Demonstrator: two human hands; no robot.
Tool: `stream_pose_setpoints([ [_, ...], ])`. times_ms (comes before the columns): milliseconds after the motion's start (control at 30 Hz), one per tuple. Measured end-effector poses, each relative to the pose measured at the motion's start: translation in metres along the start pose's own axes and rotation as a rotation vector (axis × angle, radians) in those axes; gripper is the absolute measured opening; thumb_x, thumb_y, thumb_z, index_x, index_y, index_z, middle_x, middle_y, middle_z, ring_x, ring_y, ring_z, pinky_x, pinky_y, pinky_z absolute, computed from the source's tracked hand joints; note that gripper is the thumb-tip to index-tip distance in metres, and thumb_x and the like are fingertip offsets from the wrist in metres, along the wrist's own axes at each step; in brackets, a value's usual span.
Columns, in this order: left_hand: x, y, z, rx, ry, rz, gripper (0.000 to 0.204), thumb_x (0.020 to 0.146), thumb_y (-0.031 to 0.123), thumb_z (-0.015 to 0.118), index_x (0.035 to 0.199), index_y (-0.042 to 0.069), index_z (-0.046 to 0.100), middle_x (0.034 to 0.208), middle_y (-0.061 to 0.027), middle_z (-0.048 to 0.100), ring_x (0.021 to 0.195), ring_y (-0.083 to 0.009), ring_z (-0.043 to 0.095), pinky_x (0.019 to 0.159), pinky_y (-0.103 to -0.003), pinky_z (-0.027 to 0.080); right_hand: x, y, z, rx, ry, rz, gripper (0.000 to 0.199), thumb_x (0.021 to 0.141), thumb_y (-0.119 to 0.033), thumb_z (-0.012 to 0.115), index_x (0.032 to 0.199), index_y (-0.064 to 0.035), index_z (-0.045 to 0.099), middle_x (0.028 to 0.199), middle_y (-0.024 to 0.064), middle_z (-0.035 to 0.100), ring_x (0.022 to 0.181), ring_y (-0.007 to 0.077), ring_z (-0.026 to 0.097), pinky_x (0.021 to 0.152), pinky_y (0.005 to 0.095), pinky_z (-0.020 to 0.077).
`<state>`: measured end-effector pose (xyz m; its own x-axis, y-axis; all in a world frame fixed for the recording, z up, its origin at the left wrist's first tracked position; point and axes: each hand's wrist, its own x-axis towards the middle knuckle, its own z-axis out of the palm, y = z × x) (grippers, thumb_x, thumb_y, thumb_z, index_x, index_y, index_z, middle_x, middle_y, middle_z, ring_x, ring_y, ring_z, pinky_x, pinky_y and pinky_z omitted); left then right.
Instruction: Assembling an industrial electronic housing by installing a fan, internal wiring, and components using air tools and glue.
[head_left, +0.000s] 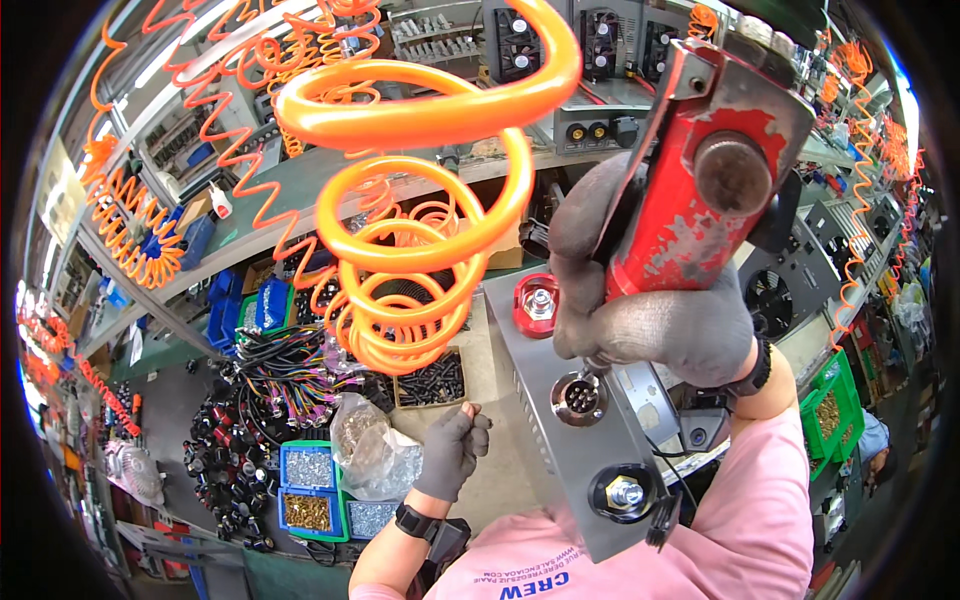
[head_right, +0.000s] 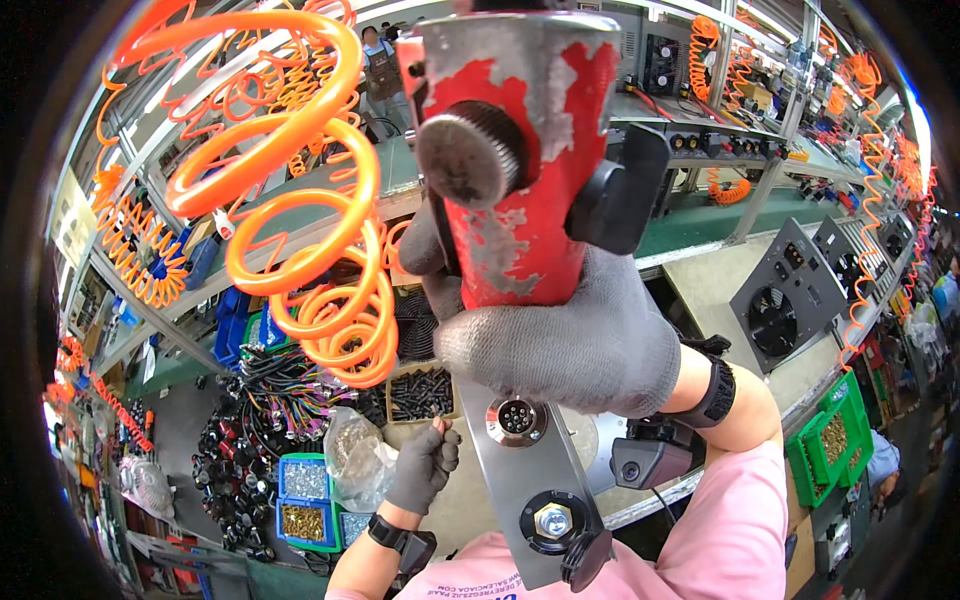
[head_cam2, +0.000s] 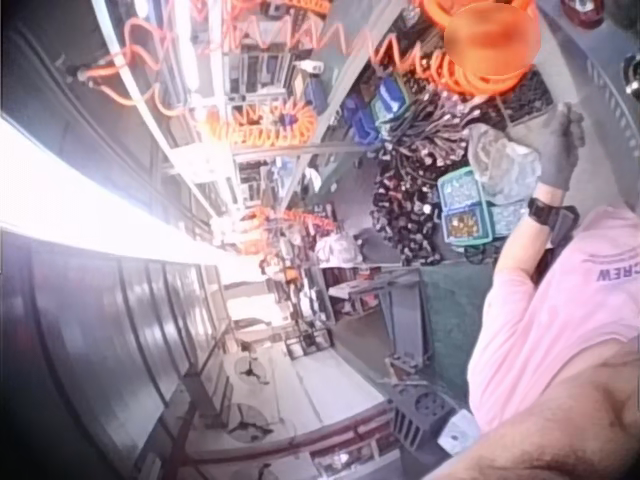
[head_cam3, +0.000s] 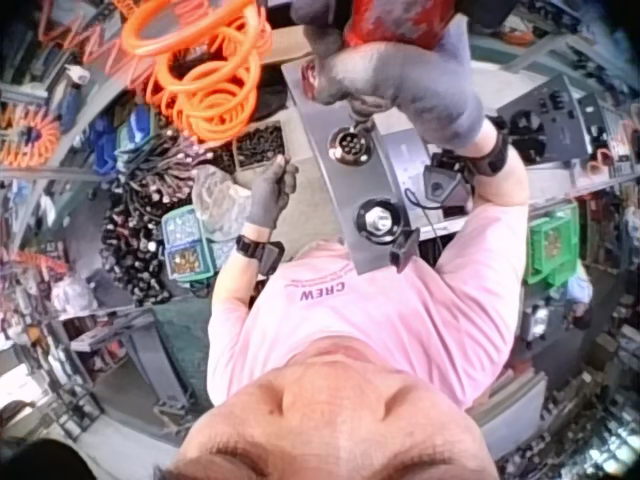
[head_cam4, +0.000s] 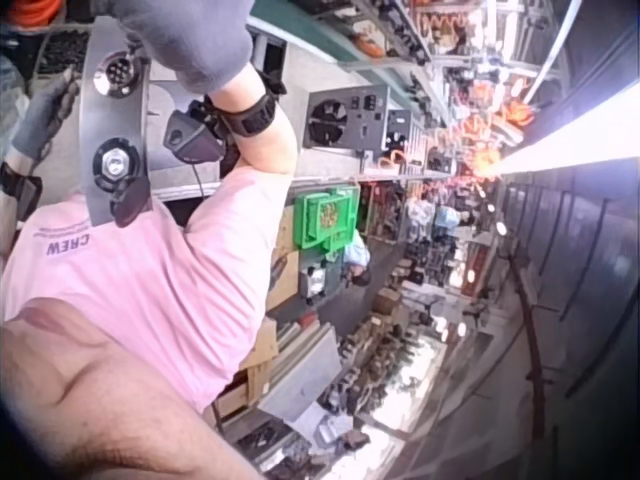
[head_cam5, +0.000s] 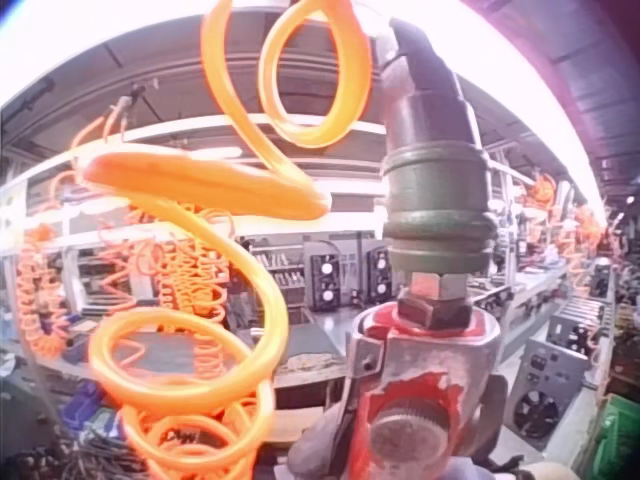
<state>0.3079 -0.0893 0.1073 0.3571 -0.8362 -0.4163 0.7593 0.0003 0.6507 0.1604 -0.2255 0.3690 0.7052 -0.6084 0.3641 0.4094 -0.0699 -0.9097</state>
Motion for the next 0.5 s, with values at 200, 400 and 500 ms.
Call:
stream_pose_setpoints([
  [200,-0.009,0.004,-0.019,-0.034,0.059,0.031,0.019,0.089,0.021,0.051,0.093,0.003,0.050,0.072,-0.0087,0.059,0.050,-0.0136,0.051,0.043,-0.024,0.039,-0.004,0.001,0.002,0.033,0.028,0.057,0.044,0.047,-0.003,0.061,0.090,-0.0008,0.052,0.062,0.0073,0.052,0.045,0.0169,0.051,0.043,0.0273,0.0440],
  [400,-0.033,-0.003,-0.056,-0.037,0.173,0.107,0.021,0.090,0.022,0.048,0.093,0.002,0.050,0.072,-0.0090,0.059,0.050,-0.0133,0.052,0.044,-0.023,0.041,-0.009,0.000,-0.001,0.029,-0.016,0.231,0.028,0.065,0.002,0.061,0.093,0.0023,0.053,0.070,0.0077,0.056,0.051,0.0099,0.049,0.043,0.0215,0.0386],
  [500,-0.052,-0.012,-0.073,0.116,0.171,0.183,0.026,0.090,0.026,0.048,0.092,0.000,0.052,0.073,-0.0089,0.059,0.050,-0.0128,0.052,0.043,-0.023,0.041,-0.012,-0.003,0.001,0.066,-0.047,0.250,0.024,0.068,-0.003,0.060,0.091,0.0028,0.053,0.071,0.0088,0.055,0.049,0.0116,0.048,0.043,0.0225,0.0382],
])
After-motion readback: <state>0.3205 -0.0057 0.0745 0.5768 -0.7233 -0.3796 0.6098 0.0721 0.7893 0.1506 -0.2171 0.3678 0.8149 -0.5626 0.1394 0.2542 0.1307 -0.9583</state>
